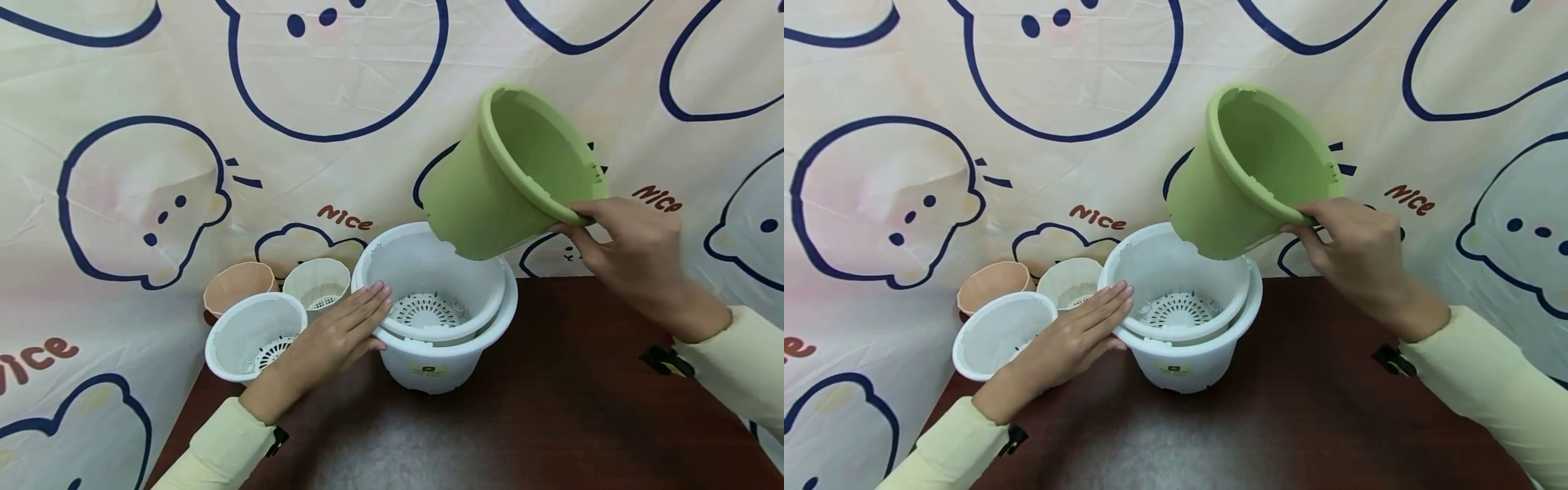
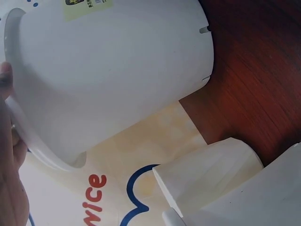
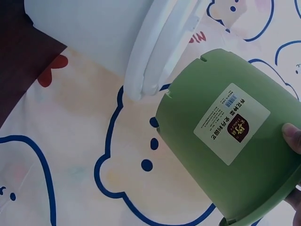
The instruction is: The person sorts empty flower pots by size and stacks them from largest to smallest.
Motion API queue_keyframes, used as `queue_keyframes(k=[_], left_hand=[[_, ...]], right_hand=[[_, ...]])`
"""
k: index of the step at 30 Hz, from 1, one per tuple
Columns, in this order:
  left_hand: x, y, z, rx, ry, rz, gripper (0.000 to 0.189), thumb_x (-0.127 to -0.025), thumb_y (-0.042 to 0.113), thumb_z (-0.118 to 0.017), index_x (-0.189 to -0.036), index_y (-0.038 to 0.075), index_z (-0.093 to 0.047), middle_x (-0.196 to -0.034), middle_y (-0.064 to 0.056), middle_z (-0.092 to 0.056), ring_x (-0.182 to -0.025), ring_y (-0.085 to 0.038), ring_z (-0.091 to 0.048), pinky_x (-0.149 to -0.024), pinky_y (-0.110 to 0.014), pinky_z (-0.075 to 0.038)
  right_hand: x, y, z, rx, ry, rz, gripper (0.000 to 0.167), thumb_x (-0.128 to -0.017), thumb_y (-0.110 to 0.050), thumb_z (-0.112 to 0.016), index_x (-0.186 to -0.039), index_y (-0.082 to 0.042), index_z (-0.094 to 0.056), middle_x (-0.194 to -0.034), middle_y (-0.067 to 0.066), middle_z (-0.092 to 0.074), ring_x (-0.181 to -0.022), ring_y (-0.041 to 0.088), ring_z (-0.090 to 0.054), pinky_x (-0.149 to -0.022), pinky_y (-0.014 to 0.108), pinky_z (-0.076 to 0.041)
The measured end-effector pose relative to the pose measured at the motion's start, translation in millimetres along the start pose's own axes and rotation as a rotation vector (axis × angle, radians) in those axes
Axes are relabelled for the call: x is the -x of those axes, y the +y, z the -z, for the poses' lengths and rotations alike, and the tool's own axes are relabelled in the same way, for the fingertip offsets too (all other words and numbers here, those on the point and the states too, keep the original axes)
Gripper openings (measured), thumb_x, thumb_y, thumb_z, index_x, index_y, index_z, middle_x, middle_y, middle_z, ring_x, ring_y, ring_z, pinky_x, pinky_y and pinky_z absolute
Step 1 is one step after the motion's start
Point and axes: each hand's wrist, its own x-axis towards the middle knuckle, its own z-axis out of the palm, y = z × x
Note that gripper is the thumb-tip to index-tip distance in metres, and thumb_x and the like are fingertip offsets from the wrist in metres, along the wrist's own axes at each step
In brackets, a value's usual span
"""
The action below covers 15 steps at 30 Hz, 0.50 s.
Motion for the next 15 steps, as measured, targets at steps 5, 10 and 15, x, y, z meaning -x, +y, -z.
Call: queue_keyframes(k=[5, 10, 15], left_hand=[[-0.2, 0.4, 0.1, 0.006, 0.004, 0.008, 0.058, -0.104, 0.037, -0.057, -0.149, 0.001, -0.051, -0.155, -0.015, -0.05, -0.145, -0.031, -0.049, -0.12, -0.046, -0.042], [-0.8, 0.3, 0.1, 0.014, 0.007, 0.007, 0.059, -0.101, 0.034, -0.064, -0.149, 0.002, -0.051, -0.154, -0.015, -0.052, -0.145, -0.031, -0.049, -0.12, -0.046, -0.042], [0.0, -0.5, 0.0, 0.004, 0.007, -0.003, 0.059, -0.102, 0.034, -0.063, -0.149, 0.001, -0.051, -0.153, -0.016, -0.054, -0.145, -0.032, -0.049, -0.12, -0.046, -0.042]], right_hand=[[-2.4, -3.5, -4.6, -0.003, -0.003, 0.03, 0.029, -0.075, -0.002, -0.087, -0.101, 0.004, -0.075, -0.091, 0.021, -0.077, -0.08, 0.039, -0.075, -0.064, 0.054, -0.057], [-2.6, -6.2, -10.1, -0.028, -0.004, 0.009, 0.034, -0.07, 0.001, -0.09, -0.101, 0.004, -0.076, -0.092, 0.021, -0.078, -0.083, 0.041, -0.076, -0.067, 0.059, -0.059], [-3.8, -10.3, -16.8, -0.051, -0.018, 0.004, 0.037, -0.067, 0.004, -0.091, -0.101, 0.004, -0.075, -0.093, 0.022, -0.078, -0.084, 0.041, -0.076, -0.069, 0.06, -0.06]])
